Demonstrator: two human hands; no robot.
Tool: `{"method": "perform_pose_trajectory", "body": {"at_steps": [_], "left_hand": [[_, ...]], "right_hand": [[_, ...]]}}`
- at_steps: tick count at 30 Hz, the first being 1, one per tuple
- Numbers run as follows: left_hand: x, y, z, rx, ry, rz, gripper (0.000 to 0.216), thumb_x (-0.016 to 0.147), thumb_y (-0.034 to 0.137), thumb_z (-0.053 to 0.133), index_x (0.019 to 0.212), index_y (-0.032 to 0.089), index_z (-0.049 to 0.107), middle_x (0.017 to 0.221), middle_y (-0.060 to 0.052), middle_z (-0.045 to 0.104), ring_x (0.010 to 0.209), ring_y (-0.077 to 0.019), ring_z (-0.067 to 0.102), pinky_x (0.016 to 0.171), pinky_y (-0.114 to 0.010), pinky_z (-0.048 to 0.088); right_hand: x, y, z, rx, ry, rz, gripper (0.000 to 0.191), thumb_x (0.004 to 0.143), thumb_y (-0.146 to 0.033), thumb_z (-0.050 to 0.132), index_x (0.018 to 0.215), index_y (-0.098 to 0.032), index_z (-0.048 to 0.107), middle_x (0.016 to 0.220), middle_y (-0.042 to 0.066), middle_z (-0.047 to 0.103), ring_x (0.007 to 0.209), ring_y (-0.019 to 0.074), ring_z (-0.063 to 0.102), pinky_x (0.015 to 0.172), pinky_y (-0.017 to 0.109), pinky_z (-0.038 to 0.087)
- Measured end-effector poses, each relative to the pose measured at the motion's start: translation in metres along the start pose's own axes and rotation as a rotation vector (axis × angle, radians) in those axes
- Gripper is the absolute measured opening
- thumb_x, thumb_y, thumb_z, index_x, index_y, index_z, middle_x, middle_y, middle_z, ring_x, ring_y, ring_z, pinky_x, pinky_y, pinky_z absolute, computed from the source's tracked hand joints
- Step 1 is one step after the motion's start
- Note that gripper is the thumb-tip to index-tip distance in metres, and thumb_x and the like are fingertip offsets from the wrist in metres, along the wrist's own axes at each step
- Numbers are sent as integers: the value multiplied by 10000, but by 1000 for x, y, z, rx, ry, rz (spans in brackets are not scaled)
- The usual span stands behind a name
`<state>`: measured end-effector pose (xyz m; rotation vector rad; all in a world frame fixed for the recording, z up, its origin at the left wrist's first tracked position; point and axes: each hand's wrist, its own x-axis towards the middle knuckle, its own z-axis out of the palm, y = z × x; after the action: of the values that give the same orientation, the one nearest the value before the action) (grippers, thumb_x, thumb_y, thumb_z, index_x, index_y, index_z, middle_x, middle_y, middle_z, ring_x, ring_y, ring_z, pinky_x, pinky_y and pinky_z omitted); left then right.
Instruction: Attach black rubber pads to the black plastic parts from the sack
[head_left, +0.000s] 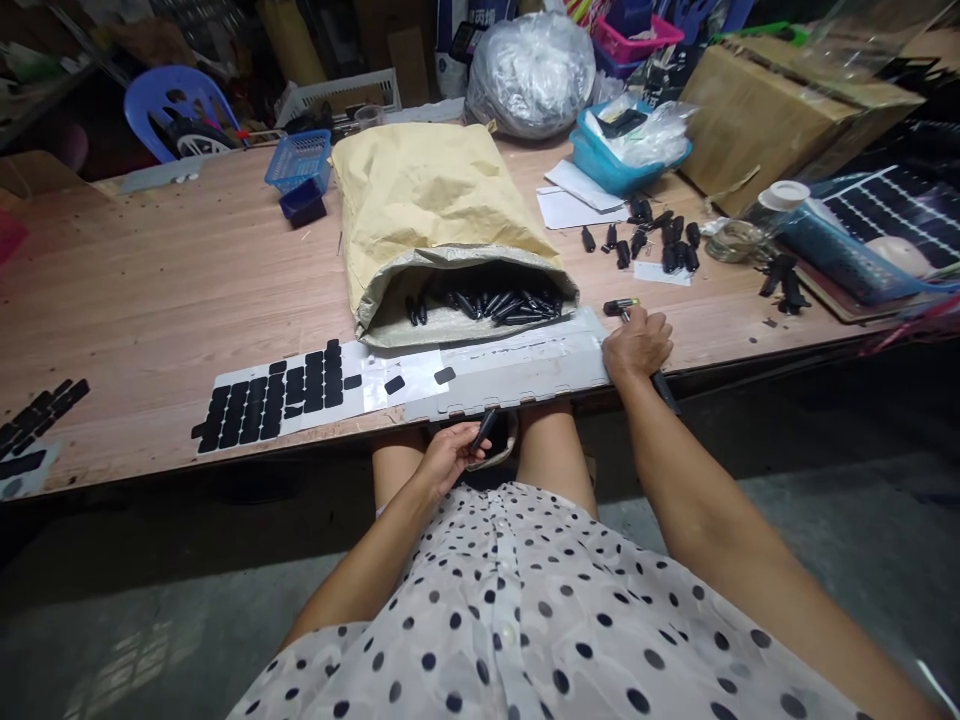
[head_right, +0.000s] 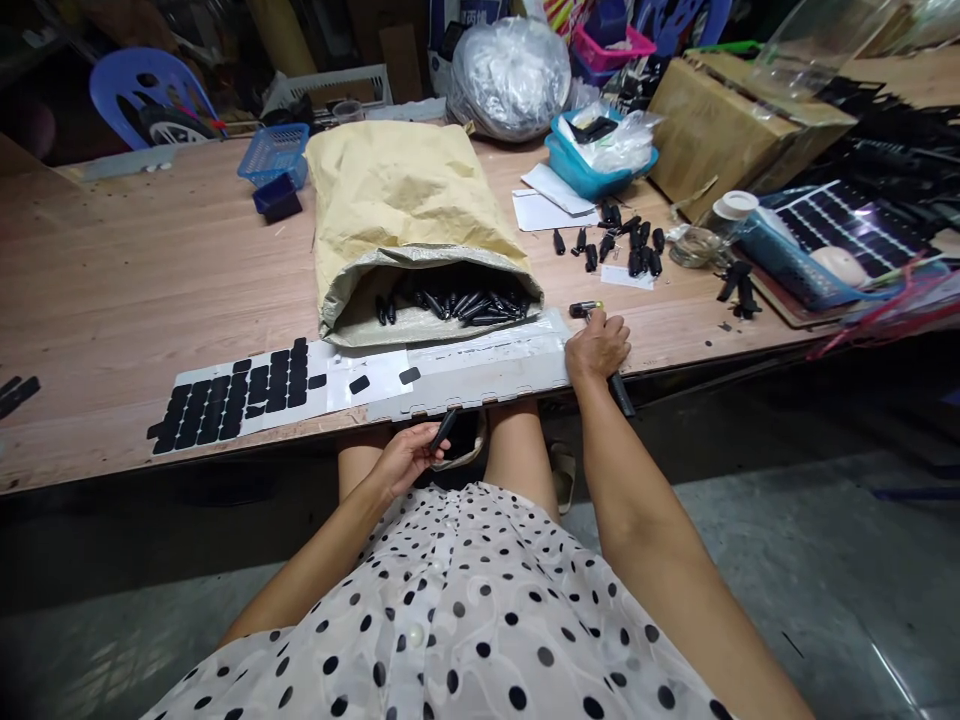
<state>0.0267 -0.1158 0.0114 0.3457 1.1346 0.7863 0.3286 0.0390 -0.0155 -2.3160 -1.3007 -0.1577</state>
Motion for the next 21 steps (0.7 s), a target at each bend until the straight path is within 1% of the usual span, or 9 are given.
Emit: {"method": "perform_pose_trajectory", "body": {"at_steps": [6, 9, 11, 14, 15, 17, 18, 19, 21], "left_hand": [[0, -9, -3, 14, 9, -27, 68, 856, 163, 729, 890, 105, 737, 697, -65, 736, 537, -108, 611, 603, -233, 530], [3, -15, -6, 33, 34, -56, 46, 855, 155, 723, 862, 109, 727, 673, -58, 727, 522, -107, 612, 577, -223, 523], [8, -20, -7, 48, 85, -94, 52, 846, 150, 736, 821, 115, 707, 632, -43, 703, 488, -95, 589, 535, -203, 500], [18, -28, -7, 30, 206, -116, 147, 856, 174, 748, 756, 129, 649, 619, -38, 687, 463, -78, 562, 504, -184, 474], [20, -30, -6, 20, 252, -104, 162, 869, 190, 742, 760, 134, 636, 639, -45, 697, 476, -78, 571, 514, -182, 480], [20, -33, -5, 50, 323, -80, 129, 890, 224, 727, 837, 135, 649, 699, -57, 726, 514, -84, 599, 541, -188, 493], [17, -33, -5, 108, 329, -78, 123, 884, 237, 732, 901, 134, 667, 725, -59, 739, 527, -90, 609, 549, -194, 495], [13, -31, -4, 196, 298, -83, 166, 863, 246, 750, 964, 131, 685, 737, -58, 746, 535, -98, 614, 552, -203, 495], [3, -19, -3, 422, 142, -57, 295, 796, 271, 803, 1043, 132, 720, 729, -49, 750, 564, -123, 632, 570, -227, 503]], "right_hand": [[2, 3, 2, 16, -18, -4, 368, 889, -142, 471, 1210, -172, 649, 1126, 165, 553, 1083, 328, 506, 858, 449, 428], [4, 6, 4, 31, -22, -9, 371, 883, -148, 475, 1211, -169, 646, 1120, 164, 545, 1077, 328, 496, 842, 441, 421], [4, 7, 4, 43, -19, -14, 375, 870, -151, 491, 1211, -170, 648, 1113, 160, 546, 1066, 323, 493, 833, 435, 423], [2, 7, 4, 46, 3, -15, 375, 866, -146, 493, 1204, -173, 655, 1098, 149, 554, 1054, 310, 494, 827, 425, 424], [2, 6, 3, 41, 9, -12, 372, 872, -143, 484, 1200, -172, 657, 1095, 147, 557, 1052, 308, 496, 826, 422, 422], [0, 4, 1, 29, 10, -8, 363, 883, -141, 473, 1193, -166, 660, 1097, 151, 560, 1050, 307, 500, 821, 419, 417], [0, 4, 0, 23, 5, -8, 359, 888, -144, 472, 1192, -163, 661, 1102, 155, 560, 1048, 307, 501, 817, 417, 414], [-1, 3, 0, 16, -2, -9, 356, 891, -148, 473, 1194, -161, 660, 1108, 158, 560, 1045, 306, 502, 814, 415, 412], [-2, 3, -1, 1, -9, -9, 355, 895, -155, 472, 1195, -160, 661, 1116, 161, 562, 1041, 306, 505, 806, 410, 409]]}}
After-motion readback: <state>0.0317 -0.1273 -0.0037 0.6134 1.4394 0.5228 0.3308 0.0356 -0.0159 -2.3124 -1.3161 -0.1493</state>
